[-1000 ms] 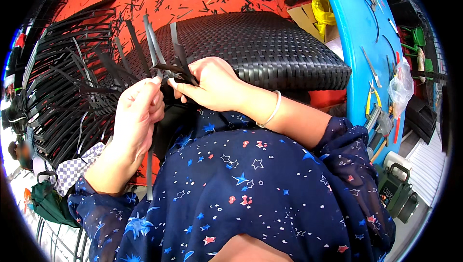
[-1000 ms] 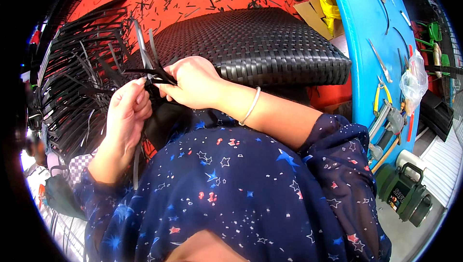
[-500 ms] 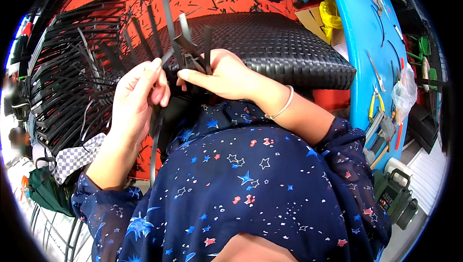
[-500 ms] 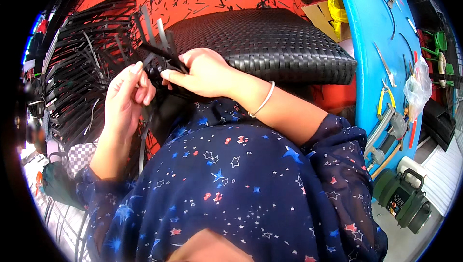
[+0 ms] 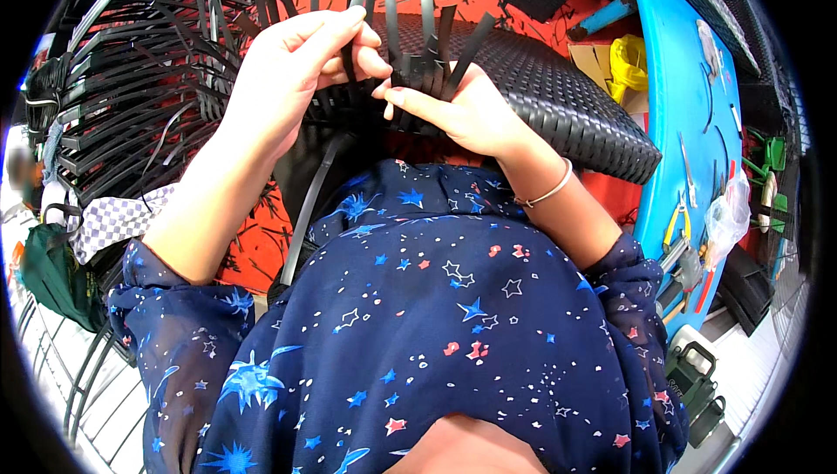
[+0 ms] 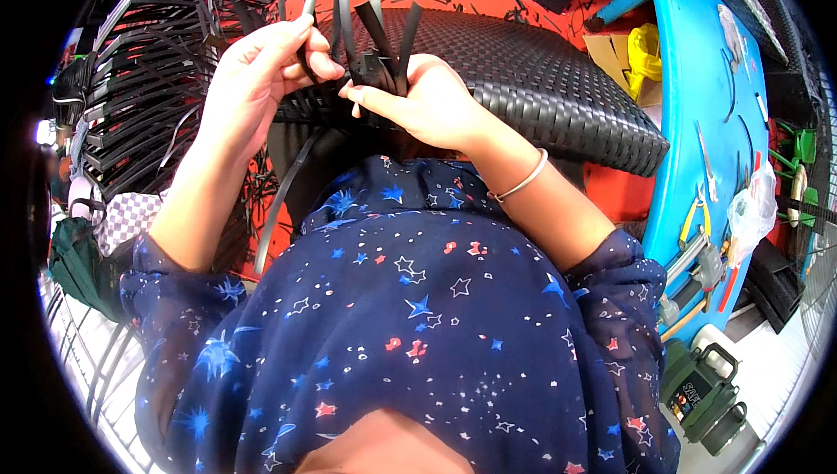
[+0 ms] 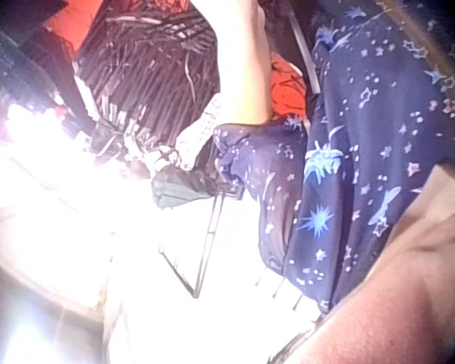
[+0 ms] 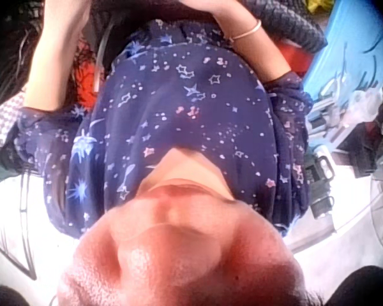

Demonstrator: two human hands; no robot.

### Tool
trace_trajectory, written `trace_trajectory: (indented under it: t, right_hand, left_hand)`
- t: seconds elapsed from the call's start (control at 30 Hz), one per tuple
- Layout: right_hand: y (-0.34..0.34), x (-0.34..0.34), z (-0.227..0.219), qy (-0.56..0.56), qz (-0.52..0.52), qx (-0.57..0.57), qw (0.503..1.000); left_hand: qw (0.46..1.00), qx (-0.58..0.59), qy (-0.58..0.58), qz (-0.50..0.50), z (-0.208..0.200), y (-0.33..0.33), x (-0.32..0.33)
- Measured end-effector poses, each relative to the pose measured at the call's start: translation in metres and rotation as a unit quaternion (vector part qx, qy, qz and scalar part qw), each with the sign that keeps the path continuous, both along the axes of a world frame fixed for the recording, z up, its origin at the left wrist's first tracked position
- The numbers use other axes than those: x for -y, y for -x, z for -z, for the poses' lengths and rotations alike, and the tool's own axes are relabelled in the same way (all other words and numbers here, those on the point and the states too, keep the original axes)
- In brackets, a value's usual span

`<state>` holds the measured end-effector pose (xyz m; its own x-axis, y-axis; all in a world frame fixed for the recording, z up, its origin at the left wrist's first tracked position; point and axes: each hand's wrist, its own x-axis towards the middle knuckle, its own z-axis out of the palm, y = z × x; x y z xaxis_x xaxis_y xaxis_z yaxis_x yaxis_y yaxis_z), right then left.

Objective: The person weaves black plastic strips into the frame of a chair seat. They repeatedly thread the strips through the existing weave pattern, pulling them tight to secure the structure. The task involves continuous hand manipulation of the plastic strips to build up the seat surface.

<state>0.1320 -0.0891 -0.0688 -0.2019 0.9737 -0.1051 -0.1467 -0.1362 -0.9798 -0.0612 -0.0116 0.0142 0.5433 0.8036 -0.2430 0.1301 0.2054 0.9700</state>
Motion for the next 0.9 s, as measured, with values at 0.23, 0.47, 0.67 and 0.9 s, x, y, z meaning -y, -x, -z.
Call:
trace_trajectory:
  t: [0.23,0.47,0.67,0.9]
  right_hand:
    - [0.005,-0.003,0.006,-0.029,0.007,-0.039,0.999]
    - [0.004,-0.001,0.001,-0.032,0.012,-0.007,0.999]
    - [0.006,-0.001,0.003,-0.032,0.032,0.036,0.998]
    - [0.008,0.0,0.008,-0.037,0.063,0.017,0.997]
  left_hand:
    - [1.0,0.001,-0.015,0.023,-0.005,-0.007,0.003]
    - [0.999,0.001,-0.04,-0.019,-0.007,-0.004,-0.004]
    - [0.843,0.032,-0.512,-0.164,-0.015,0.001,0.006]
    - [0.794,-0.233,-0.549,0.113,-0.002,0.016,0.041]
